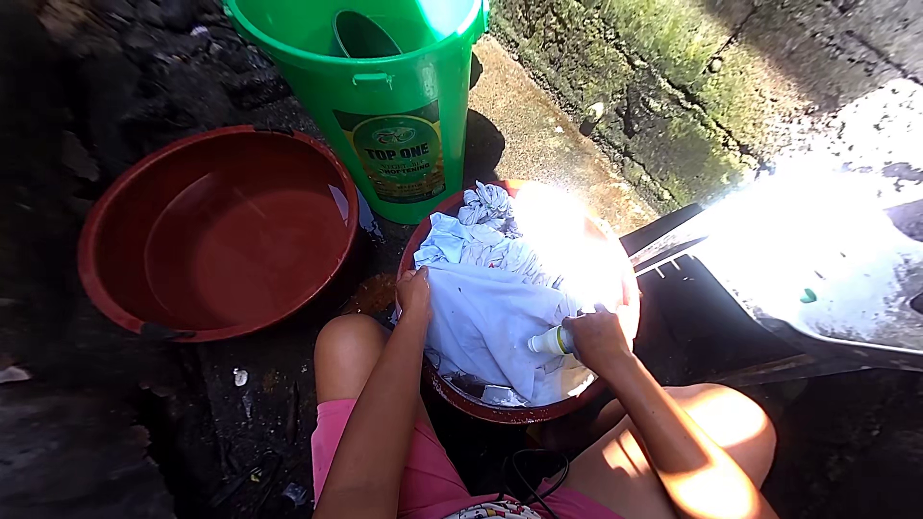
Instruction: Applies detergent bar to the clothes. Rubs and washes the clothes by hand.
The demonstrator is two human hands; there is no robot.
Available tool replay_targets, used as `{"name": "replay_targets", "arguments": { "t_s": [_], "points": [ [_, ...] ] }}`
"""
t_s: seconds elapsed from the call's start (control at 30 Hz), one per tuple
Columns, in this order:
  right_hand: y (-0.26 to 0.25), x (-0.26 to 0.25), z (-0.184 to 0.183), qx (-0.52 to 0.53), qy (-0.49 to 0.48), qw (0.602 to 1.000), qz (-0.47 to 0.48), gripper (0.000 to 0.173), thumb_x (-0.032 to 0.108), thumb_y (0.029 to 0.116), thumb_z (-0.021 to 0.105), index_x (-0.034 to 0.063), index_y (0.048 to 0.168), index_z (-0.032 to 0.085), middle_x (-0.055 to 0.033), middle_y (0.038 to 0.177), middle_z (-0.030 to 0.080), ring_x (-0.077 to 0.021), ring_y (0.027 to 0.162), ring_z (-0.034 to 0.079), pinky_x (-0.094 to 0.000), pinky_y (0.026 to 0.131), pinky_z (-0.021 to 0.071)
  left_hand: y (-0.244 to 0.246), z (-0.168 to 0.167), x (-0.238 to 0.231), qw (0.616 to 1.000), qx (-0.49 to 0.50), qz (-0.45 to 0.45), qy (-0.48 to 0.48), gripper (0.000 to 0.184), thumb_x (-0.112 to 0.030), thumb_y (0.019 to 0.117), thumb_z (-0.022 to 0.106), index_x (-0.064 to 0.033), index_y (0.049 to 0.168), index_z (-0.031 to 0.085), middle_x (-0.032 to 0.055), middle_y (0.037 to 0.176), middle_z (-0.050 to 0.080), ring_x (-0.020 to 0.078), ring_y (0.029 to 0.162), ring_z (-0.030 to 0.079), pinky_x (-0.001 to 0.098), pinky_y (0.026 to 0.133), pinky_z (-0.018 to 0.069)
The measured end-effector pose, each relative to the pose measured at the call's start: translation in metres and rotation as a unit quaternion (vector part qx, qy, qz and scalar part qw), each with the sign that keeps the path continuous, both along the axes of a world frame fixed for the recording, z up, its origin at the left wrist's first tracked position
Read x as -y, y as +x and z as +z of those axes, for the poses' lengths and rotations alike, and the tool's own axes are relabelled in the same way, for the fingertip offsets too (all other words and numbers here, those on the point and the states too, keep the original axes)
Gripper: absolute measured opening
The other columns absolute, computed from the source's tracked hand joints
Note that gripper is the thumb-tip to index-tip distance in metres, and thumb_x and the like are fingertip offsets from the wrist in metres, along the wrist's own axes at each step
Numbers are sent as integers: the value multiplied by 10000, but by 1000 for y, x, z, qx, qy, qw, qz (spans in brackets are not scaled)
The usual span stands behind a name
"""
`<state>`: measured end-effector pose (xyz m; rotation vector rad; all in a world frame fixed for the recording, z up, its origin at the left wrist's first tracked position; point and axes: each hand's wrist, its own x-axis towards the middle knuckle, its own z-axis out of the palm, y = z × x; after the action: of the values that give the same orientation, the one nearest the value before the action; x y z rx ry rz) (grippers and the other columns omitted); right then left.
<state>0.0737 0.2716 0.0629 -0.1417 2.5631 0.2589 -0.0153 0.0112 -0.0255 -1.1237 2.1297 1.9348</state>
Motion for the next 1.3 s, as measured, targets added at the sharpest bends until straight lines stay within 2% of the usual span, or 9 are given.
{"name": "replay_targets", "arguments": {
  "t_s": [0.3,0.43,0.57,0.67,0.7,0.8,0.9,1.0,1.3],
  "points": [
    [-13,-20,-19,-184,-169,958,-141,297,-91,912,650,-94,1209,647,-343,1213,616,-523,1195,578,-639,959,484,1,-2,0,1000,-5,1,5,328,-230,1079,528,64,1193,619,233,1241,604,288,1125,560,496,988,428],
    [-18,-12,-4,-192,-156,958,-148,273,-37,938,646,-57,1210,644,-317,1135,656,-512,1074,644,-654,878,509,2,-3,1,1000,-1,-4,0,324,-234,1076,535,62,1169,629,235,1223,605,290,1109,559,501,971,432],
    [-23,3,11,-202,-141,962,-119,229,-18,893,693,-18,1122,681,-278,1046,678,-485,956,678,-644,721,538,3,-2,2,1000,4,-6,2,324,-238,1079,530,58,1167,628,233,1230,603,289,1115,561,496,979,434],
    [-46,24,24,-121,-122,978,-114,379,-32,914,642,3,1291,656,-272,1265,640,-463,1215,600,-632,944,488,8,-8,3,999,1,-41,2,353,-292,1077,523,31,1184,614,226,1223,604,305,1104,570,526,939,450],
    [-50,31,25,-129,-101,982,-90,372,-18,911,635,32,1278,675,-249,1224,669,-449,1171,630,-613,943,496,10,-8,3,998,4,-62,9,370,-308,1074,522,26,1209,609,231,1248,599,321,1128,566,547,946,445],
    [-43,51,15,-248,-112,962,11,320,-37,825,698,88,1115,755,-190,1008,696,-424,903,674,-604,699,508,15,-5,2,989,17,-142,44,368,-295,1059,519,2,1250,620,225,1278,598,325,1159,561,556,959,450],
    [-40,69,14,-276,-136,950,58,373,-45,811,717,116,1145,752,-162,1027,703,-427,1016,637,-602,728,490,17,-4,2,979,24,-188,69,342,-273,1050,497,2,1192,643,200,1169,628,292,1051,583,520,896,476],
    [-42,79,15,-285,-144,944,82,378,-47,815,709,120,1151,752,-144,1011,699,-405,1018,630,-558,714,483,16,-6,5,983,38,-163,71,349,-284,1026,486,5,1148,638,190,1101,625,281,984,586,508,838,485],
    [-41,88,17,-313,-148,931,112,387,-56,822,692,132,1155,757,-128,994,704,-387,992,627,-552,730,447,16,-6,8,994,42,-78,65,411,-298,1052,417,8,1263,592,230,1247,581,330,1111,550,565,903,450]
  ]
}}
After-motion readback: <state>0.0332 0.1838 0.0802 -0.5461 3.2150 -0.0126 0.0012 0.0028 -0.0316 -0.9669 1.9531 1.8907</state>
